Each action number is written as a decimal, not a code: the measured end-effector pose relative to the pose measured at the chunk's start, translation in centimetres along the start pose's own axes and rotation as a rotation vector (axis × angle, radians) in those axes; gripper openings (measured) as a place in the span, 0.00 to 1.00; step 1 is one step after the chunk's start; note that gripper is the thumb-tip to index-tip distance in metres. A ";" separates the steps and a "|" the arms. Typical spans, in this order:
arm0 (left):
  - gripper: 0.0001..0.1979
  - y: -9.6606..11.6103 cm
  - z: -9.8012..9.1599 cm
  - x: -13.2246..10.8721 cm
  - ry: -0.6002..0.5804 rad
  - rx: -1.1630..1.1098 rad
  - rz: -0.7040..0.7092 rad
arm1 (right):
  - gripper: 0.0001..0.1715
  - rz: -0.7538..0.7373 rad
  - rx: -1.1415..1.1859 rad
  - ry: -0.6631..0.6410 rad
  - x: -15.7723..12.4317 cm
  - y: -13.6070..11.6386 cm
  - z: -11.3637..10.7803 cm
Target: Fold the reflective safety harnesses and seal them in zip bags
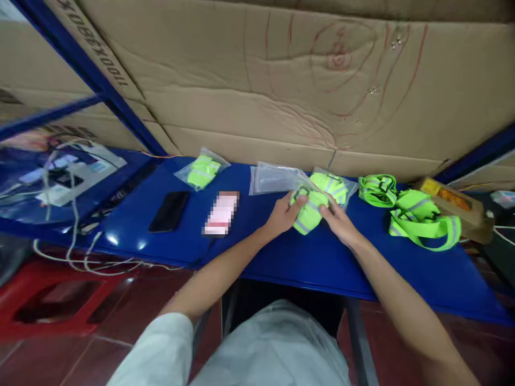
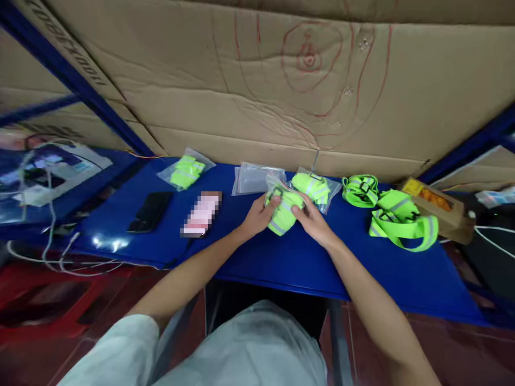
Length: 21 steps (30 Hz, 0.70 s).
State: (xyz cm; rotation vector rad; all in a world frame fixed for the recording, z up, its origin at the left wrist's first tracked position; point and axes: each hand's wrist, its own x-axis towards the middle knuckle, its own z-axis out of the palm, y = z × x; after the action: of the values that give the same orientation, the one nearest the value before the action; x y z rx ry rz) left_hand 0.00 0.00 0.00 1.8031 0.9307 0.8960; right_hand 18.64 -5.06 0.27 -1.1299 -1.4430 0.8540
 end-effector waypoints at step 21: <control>0.12 0.1 -0.4 0.0 0.115 0.494 0.325 | 0.25 0.219 -0.021 0.109 0.5 1.4 1.6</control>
State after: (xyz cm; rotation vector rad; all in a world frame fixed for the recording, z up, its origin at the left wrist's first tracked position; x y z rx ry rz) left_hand -0.37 0.15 0.22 2.3963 1.0102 1.0414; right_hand 17.35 -4.06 -1.23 -1.3473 -1.2572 0.9148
